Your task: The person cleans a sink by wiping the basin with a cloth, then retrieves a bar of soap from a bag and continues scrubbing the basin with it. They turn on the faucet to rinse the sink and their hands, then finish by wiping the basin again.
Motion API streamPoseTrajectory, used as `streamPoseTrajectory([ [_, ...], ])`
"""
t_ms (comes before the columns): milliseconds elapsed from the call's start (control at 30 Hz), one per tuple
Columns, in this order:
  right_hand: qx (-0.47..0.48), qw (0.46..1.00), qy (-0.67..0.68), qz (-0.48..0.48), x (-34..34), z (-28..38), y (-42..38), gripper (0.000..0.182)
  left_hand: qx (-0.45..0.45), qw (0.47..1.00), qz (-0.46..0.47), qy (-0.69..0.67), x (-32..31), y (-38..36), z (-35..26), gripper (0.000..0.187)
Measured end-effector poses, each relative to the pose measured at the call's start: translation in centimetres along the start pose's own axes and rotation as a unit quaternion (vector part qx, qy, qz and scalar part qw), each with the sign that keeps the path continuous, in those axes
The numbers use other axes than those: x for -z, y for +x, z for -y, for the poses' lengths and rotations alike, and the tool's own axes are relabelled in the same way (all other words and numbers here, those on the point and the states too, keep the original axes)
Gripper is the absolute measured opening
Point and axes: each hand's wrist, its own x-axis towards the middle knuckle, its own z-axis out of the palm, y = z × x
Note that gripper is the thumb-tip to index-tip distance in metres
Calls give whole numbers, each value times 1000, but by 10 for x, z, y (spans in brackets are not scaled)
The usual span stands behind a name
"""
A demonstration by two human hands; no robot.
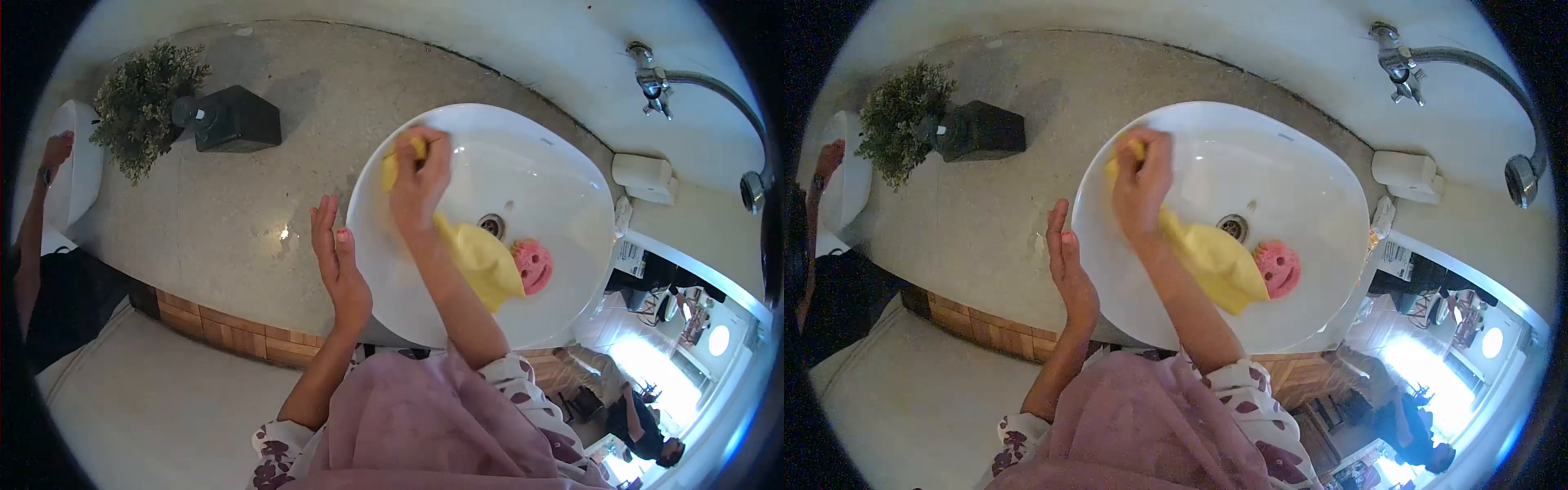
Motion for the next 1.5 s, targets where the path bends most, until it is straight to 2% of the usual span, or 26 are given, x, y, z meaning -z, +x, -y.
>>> streamPoseTrajectory([
  [100, 19, 993, 29, 110, 13, 9, -35, 10, 1, 1000, -7, 28, -1, -1, -4, 50],
  [167, -83, 953, 86, 280, 29, 20, -52, 12, -3, 1000, -23, 15, -1, -2, -3, 54],
  [200, -75, 954, 88, 275, 37, 23, -58, 12, -6, 999, -40, 3, -1, -1, 0, 58],
  [267, -110, 899, 94, 415, 60, 26, -70, 16, -19, 998, -57, 0, 0, -1, 5, 61],
  [533, -129, 737, 22, 663, 211, 50, -94, 15, -135, 983, -81, 93, 6, -8, -8, 59],
  [600, -225, 678, 12, 700, 252, 89, -74, 16, -172, 979, -56, 92, 6, -20, -18, 57],
  [633, -212, 718, 35, 662, 272, 110, -60, 15, -198, 975, -32, 95, 4, -25, -23, 55],
  [700, -153, 798, 83, 577, 318, 145, -31, 13, -290, 947, 135, 45, -8, -46, -51, 66],
  [800, -17, 918, 134, 373, 375, 200, -10, 23, -287, 869, 399, -55, -58, -99, -91, 86],
  [833, 50, 934, 194, 294, 394, 202, -12, 26, -281, 824, 484, -85, -76, -118, -107, 92],
  [867, 53, 934, 194, 295, 409, 210, -15, 26, -337, 794, 494, -110, -94, -136, -114, 92],
  [900, 109, 937, 217, 251, 424, 224, -19, 32, -307, 773, 533, -158, -110, -154, -120, 83],
  [967, 217, 927, 262, 160, 451, 242, -24, 55, -439, 745, 500, -40, -147, -189, -115, 64],
  [1000, 219, 925, 264, 161, 464, 240, -24, 55, -441, 745, 498, -38, -154, -196, -120, 64],
  [1067, 231, 916, 286, 162, 499, 229, -23, 52, -334, 754, 566, 6, -159, -208, -137, 45],
  [1100, 168, 976, 140, -19, 545, 209, -36, 48, -309, 786, 531, -67, -161, -209, -149, 33],
  [1133, 169, 975, 140, -19, 540, 206, -37, 48, -310, 786, 530, -67, -167, -211, -158, 33],
  [1167, 139, 973, -151, -102, 533, 204, -41, 48, -259, 812, 518, -73, -174, -214, -165, 33],
  [1200, 95, 881, -429, -177, 526, 201, -44, 48, -207, 835, 504, -78, -181, -216, -172, 34],
  [1233, 141, 859, -463, -166, 523, 185, -48, 66, -208, 834, 505, -79, -186, -218, -181, 34],
  [1267, 169, 917, -337, -133, 530, 152, -56, 87, -179, 834, 511, -105, -191, -219, -190, 39],
  [1300, 76, 977, -154, -125, 494, 155, -69, 119, -150, 833, 515, -131, -197, -221, -195, 44],
  [1333, 39, 991, -74, -106, 468, 154, -79, 121, -152, 833, 515, -130, -205, -226, -193, 44],
  [1400, -59, 994, 5, -92, 450, 138, -99, 120, -192, 760, 600, -160, -210, -234, -196, 56],
  [1433, -55, 982, 96, -151, 443, 130, -102, 97, -134, 701, 697, -68, -203, -231, -199, 72],
  [1500, -96, 974, 111, -175, 464, 105, -103, 83, -168, 663, 726, -74, -202, -225, -182, 72],
])
